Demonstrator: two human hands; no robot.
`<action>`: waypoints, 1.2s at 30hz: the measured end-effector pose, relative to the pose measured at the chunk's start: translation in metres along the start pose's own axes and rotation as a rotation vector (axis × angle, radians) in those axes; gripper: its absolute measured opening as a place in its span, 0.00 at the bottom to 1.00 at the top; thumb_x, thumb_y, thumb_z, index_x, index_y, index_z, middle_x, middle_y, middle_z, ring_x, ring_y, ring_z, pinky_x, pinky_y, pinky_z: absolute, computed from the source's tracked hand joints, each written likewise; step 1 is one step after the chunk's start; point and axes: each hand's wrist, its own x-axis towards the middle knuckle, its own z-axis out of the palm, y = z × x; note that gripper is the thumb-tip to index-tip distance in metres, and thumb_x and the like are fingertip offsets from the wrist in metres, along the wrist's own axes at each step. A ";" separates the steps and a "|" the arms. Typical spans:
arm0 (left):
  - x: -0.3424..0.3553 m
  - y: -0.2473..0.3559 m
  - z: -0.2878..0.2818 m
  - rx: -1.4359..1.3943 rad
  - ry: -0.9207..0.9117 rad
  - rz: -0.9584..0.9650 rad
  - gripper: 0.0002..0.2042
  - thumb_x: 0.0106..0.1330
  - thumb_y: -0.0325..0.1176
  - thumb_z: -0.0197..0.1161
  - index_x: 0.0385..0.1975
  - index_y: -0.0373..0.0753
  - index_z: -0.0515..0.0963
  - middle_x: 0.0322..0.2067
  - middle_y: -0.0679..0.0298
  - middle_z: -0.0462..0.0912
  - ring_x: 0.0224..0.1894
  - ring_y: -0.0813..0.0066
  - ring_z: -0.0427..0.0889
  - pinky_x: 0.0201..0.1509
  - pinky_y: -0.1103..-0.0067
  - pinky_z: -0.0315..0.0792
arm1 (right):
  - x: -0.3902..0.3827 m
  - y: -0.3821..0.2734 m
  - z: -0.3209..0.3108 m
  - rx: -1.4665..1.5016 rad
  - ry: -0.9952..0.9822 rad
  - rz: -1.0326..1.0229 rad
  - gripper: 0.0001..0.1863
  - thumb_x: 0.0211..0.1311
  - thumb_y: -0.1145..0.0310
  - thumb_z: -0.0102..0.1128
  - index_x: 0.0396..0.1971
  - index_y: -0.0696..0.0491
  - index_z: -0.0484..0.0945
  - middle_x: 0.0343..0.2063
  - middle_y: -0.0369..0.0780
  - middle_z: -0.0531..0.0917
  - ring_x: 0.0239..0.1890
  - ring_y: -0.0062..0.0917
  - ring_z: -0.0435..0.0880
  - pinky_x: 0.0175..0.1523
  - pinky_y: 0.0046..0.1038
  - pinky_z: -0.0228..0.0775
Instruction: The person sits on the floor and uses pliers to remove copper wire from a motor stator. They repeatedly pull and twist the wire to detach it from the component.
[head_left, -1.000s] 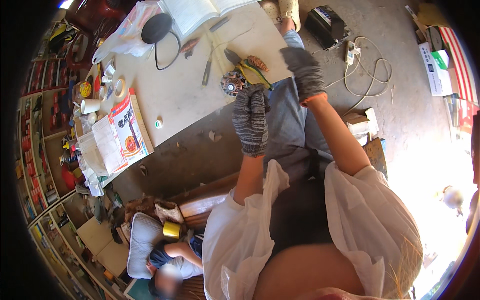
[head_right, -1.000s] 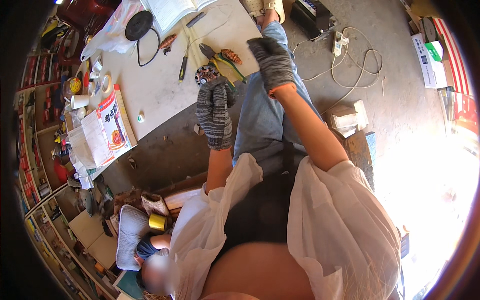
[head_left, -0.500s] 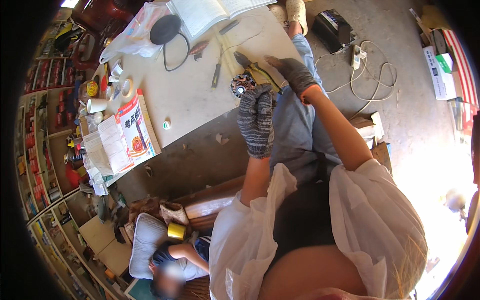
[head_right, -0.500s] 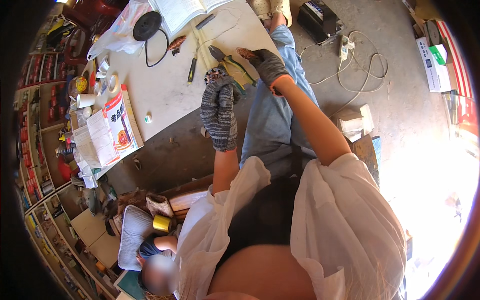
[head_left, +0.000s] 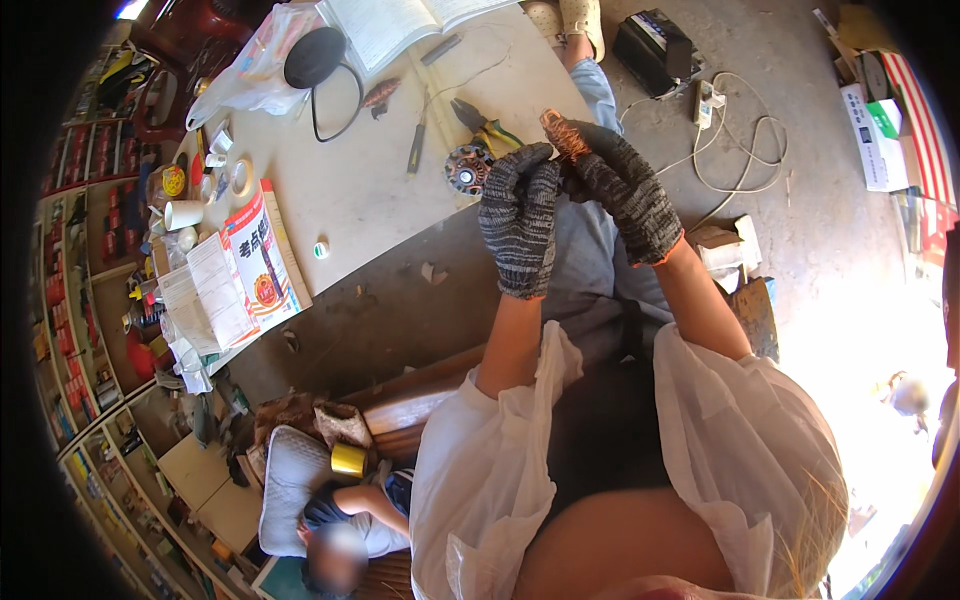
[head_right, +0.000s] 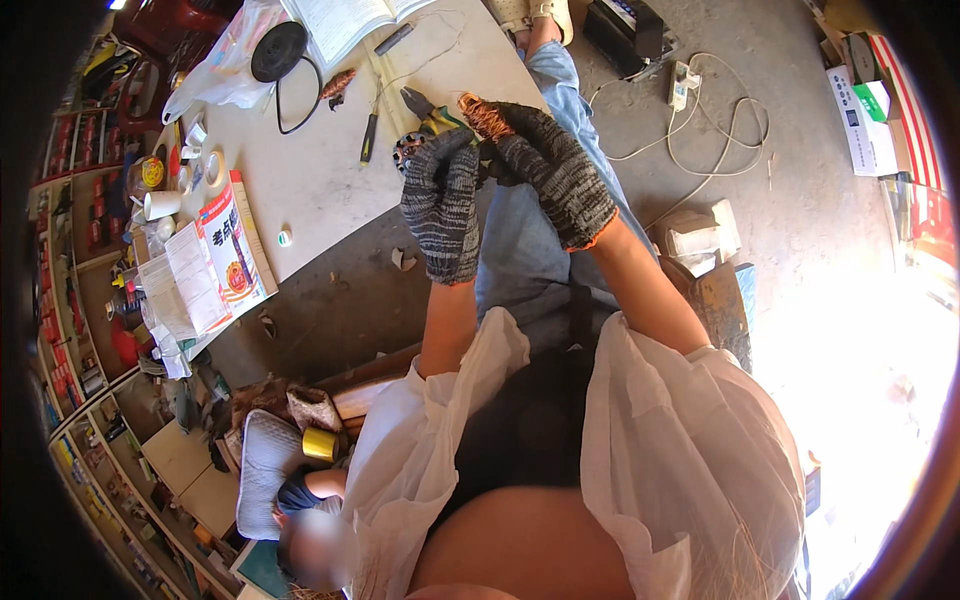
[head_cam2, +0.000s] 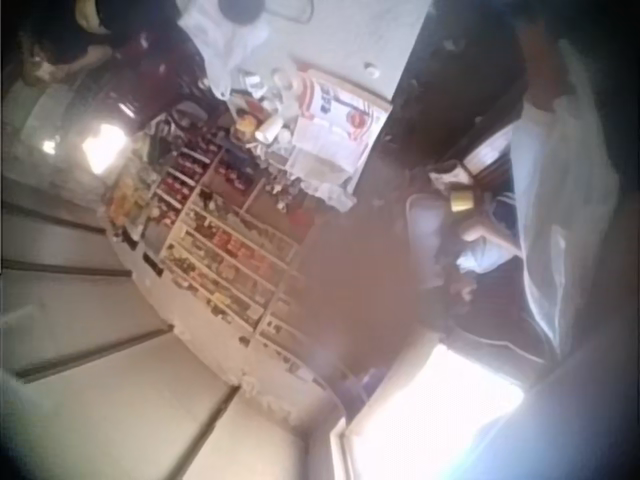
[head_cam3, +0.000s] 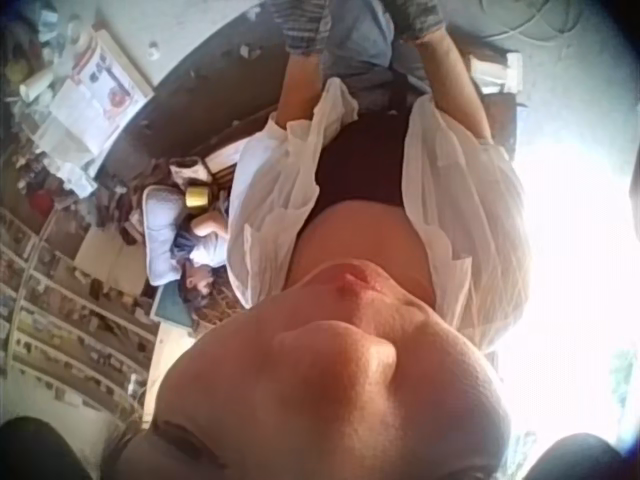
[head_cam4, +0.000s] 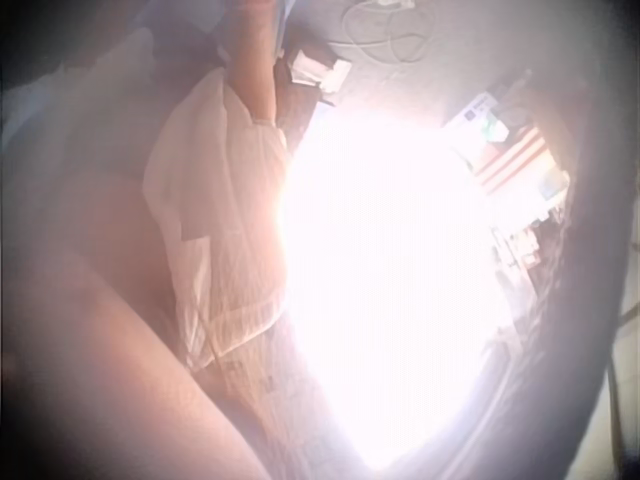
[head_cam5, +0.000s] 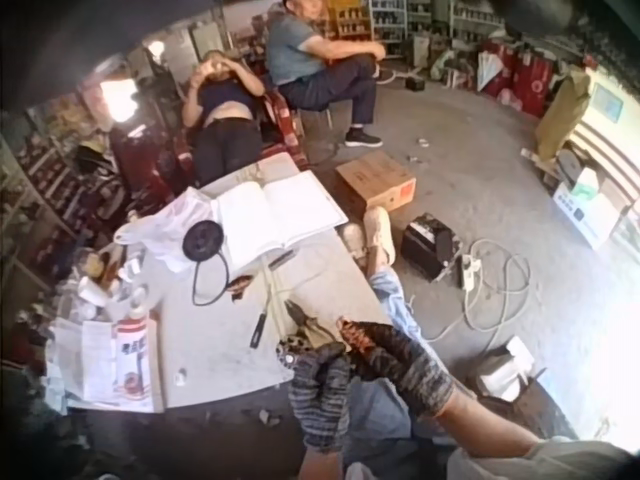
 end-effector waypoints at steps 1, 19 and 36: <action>0.000 0.001 0.000 -0.022 -0.004 -0.015 0.09 0.59 0.20 0.56 0.40 0.33 0.74 0.38 0.62 0.77 0.39 0.77 0.75 0.45 0.82 0.71 | -0.001 -0.002 0.001 0.016 0.009 0.000 0.21 0.65 0.64 0.48 0.55 0.56 0.65 0.38 0.37 0.77 0.35 0.18 0.76 0.42 0.21 0.69; 0.002 0.007 -0.001 -0.159 -0.111 -0.137 0.12 0.60 0.19 0.55 0.43 0.33 0.73 0.37 0.64 0.78 0.33 0.82 0.74 0.37 0.86 0.71 | -0.004 -0.016 0.007 -0.046 0.064 -0.072 0.19 0.65 0.66 0.48 0.54 0.56 0.67 0.40 0.37 0.77 0.37 0.18 0.76 0.44 0.21 0.69; 0.001 0.009 -0.001 -0.198 -0.038 -0.197 0.10 0.60 0.22 0.55 0.41 0.34 0.76 0.28 0.65 0.77 0.25 0.82 0.72 0.29 0.85 0.68 | -0.001 -0.005 0.003 -0.156 0.133 -0.138 0.20 0.66 0.70 0.46 0.56 0.59 0.63 0.44 0.41 0.77 0.43 0.20 0.76 0.49 0.22 0.68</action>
